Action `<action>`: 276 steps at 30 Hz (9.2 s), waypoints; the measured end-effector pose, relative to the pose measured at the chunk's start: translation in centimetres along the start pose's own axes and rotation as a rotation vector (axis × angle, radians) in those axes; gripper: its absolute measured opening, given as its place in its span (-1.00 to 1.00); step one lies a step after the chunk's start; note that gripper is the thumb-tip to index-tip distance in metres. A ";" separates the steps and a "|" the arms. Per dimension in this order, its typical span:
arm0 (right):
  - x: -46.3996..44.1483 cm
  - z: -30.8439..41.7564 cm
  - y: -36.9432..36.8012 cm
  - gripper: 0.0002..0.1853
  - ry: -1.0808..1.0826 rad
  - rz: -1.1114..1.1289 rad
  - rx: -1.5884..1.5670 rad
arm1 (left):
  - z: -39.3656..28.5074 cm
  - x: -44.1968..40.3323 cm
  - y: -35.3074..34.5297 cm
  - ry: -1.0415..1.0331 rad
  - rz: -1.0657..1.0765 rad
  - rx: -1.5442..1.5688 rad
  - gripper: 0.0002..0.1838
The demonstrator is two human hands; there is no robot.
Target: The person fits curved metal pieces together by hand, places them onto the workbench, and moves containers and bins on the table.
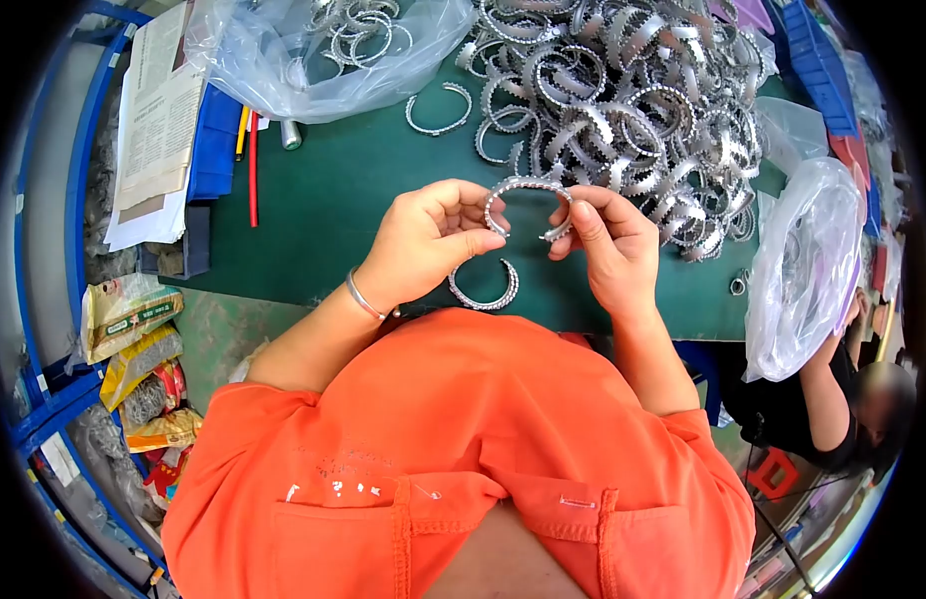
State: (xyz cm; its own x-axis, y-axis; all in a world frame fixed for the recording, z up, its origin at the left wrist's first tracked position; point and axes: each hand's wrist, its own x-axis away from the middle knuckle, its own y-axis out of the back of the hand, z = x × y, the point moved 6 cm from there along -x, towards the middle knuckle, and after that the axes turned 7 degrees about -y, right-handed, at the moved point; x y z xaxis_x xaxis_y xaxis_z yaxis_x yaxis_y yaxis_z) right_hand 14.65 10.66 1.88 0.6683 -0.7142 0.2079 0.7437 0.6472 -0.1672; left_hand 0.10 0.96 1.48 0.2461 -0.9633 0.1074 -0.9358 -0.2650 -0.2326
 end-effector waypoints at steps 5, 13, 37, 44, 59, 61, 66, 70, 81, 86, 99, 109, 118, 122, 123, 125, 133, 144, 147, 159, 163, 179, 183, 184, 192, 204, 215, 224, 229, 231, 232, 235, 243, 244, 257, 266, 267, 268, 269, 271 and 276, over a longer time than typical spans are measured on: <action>-0.1 -0.4 0.0 -0.76 -0.091 0.005 -0.043 | -0.4 0.1 -0.2 0.060 0.030 0.121 -0.69; -0.3 -1.3 -0.4 -0.79 -0.156 0.026 0.016 | -0.5 0.4 -0.4 0.086 0.045 0.179 -0.76; 0.2 0.0 -0.7 -0.76 0.045 0.123 0.080 | -2.9 -0.4 1.1 -0.330 -0.035 -0.250 -0.69; 0.0 -0.8 -1.0 -0.71 -0.087 0.136 -0.033 | -3.4 0.0 0.7 -0.390 0.022 -0.293 -0.64; 0.2 -1.1 -1.4 -0.61 -0.214 0.222 -0.196 | -2.1 -0.6 1.4 -0.127 0.007 0.050 -0.61; 0.3 -1.0 -1.3 -0.61 -0.194 0.203 -0.190 | -1.9 -0.6 1.3 -0.080 -0.003 0.091 -0.62; 0.5 0.0 -0.9 -0.67 0.007 0.077 -0.066 | -1.2 -0.4 1.4 0.001 0.016 0.156 -0.64; 1.1 4.0 -1.7 -0.62 0.540 -0.104 0.493 | -0.6 -0.3 0.9 0.075 0.065 0.254 -0.63; 1.4 5.4 -2.7 -0.46 0.708 -0.015 0.557 | -1.0 -0.1 0.4 0.031 0.120 0.208 -0.62; 0.5 2.7 -1.2 -0.61 0.226 0.058 0.010 | -2.4 -0.4 0.8 -0.121 0.046 0.107 -0.61; 0.2 -0.4 -1.3 -0.67 0.002 0.138 -0.168 | -6.5 -0.6 -1.7 -0.398 0.138 -0.180 -0.76; 0.1 0.2 -1.0 -0.78 0.030 0.029 0.026 | -12.8 -2.0 5.0 -0.847 -0.261 -1.029 -0.77; 0.1 0.5 -0.9 -0.86 0.044 0.030 0.061 | -3.4 -5.1 4.9 -0.453 -0.071 -1.289 -0.78; 0.0 0.7 -0.6 -0.83 0.068 0.016 0.124 | -1.8 -5.3 6.2 -0.289 -0.121 -1.064 -0.89; -0.1 0.8 -0.5 -0.80 0.151 0.030 0.229 | -1.5 -4.8 6.6 -0.136 -0.161 -0.781 -0.94; -0.4 1.1 -0.7 -0.76 0.233 0.043 0.335 | -2.5 -3.8 5.7 -0.133 -0.112 -0.581 -0.96; -1.1 1.0 -2.2 -0.63 0.081 0.086 0.122 | -1.3 -1.0 1.1 0.083 0.090 0.324 -0.80; -0.7 1.0 -1.5 -0.71 0.092 0.112 0.131 | -0.3 -0.9 1.6 0.152 0.049 0.299 -0.74; -1.0 1.5 -1.3 -0.75 0.064 0.062 0.228 | -0.3 -0.8 0.9 0.151 0.109 0.245 -0.73; -1.2 0.0 -0.5 -0.74 -0.156 -0.055 -0.060 | 0.0 -0.6 0.5 0.200 0.102 0.338 -0.72; -1.2 -0.2 -0.5 -0.75 -0.179 -0.027 -0.059 | 0.1 -0.6 0.6 0.211 0.117 0.355 -0.74; -0.3 1.8 -3.8 -0.67 0.217 0.092 0.415 | 0.6 -0.5 -0.3 0.226 -0.008 0.361 -0.81; -1.2 -0.3 -2.2 -0.75 -0.206 0.003 0.152 | -0.5 -0.8 0.3 0.119 -0.029 0.106 -0.82; -1.2 -0.2 -2.0 -0.75 -0.214 0.021 0.075 | -0.2 -0.8 0.9 0.087 -0.031 0.124 -0.82; -1.1 -0.6 -0.9 -0.73 -0.235 0.083 -0.197 | -0.2 -1.1 2.5 0.110 -0.104 0.132 -0.73; -1.1 -0.4 -0.9 -0.67 -0.320 0.103 -0.251 | -0.2 -0.8 1.5 0.162 0.000 0.351 -0.67; -0.9 -0.1 -1.1 -0.68 -0.318 0.114 -0.251 | -0.3 -0.8 1.6 0.163 0.020 0.327 -0.70; 0.6 3.3 -2.1 -0.66 0.179 0.123 0.001 | 0.1 -0.6 0.7 0.139 0.043 0.323 -0.68; 0.5 4.0 -1.9 -0.65 0.359 0.099 0.335 | 0.7 -0.3 0.4 0.199 0.100 0.366 -0.70; 0.3 3.6 -1.7 -0.67 0.349 0.085 0.271 | 0.2 -0.2 0.4 0.192 0.061 0.349 -0.68; 0.2 3.1 -1.4 -0.69 0.261 0.054 0.188 | 0.0 -0.2 0.4 0.192 0.061 0.349 -0.68; -0.2 2.3 -1.1 -0.72 0.124 0.026 0.076 | -0.9 -0.2 0.4 0.150 0.026 0.319 -0.67; -0.5 0.4 -0.9 -0.68 -0.081 0.023 -0.039 | -2.4 -0.2 0.1 -0.007 -0.081 0.119 -0.75; -0.5 0.3 -0.9 -0.68 -0.120 0.059 0.008 | -2.7 -0.1 0.3 -0.008 -0.080 0.119 -0.75; 0.0 0.6 -1.1 -0.80 -0.085 0.027 0.175 | -4.9 -4.8 6.0 -0.206 -0.333 -0.738 -0.70; 0.1 0.7 -1.0 -0.83 -0.062 0.027 0.208 | 0.9 -8.6 4.3 0.096 -0.152 -0.573 -0.76; 0.1 0.5 -0.9 -0.83 -0.079 0.025 0.204 | 0.3 -8.5 4.3 0.093 -0.153 -0.575 -0.76; 0.0 0.4 -0.8 -0.83 -0.094 0.023 0.199 | -0.3 -8.3 4.4 0.060 -0.155 -0.541 -0.72; -0.1 0.5 -0.9 -0.83 -0.091 0.021 0.197 | -0.8 -8.1 4.3 0.027 -0.156 -0.508 -0.68; -0.1 0.7 -1.1 -0.83 -0.077 0.037 0.186 | -1.5 -8.0 4.6 0.031 -0.133 -0.502 -0.62; -0.1 0.6 -1.1 -0.83 -0.072 0.037 0.190 | -1.0 -8.5 6.6 0.109 -0.182 -0.318 -0.75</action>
State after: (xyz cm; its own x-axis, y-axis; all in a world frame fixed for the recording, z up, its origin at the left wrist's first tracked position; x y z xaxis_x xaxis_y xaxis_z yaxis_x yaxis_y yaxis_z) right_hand 13.79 10.16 2.60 0.6876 -0.6723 0.2742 0.6977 0.7163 0.0069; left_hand -8.37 7.45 0.00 0.4028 -0.8870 0.2258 -0.9152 -0.3877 0.1097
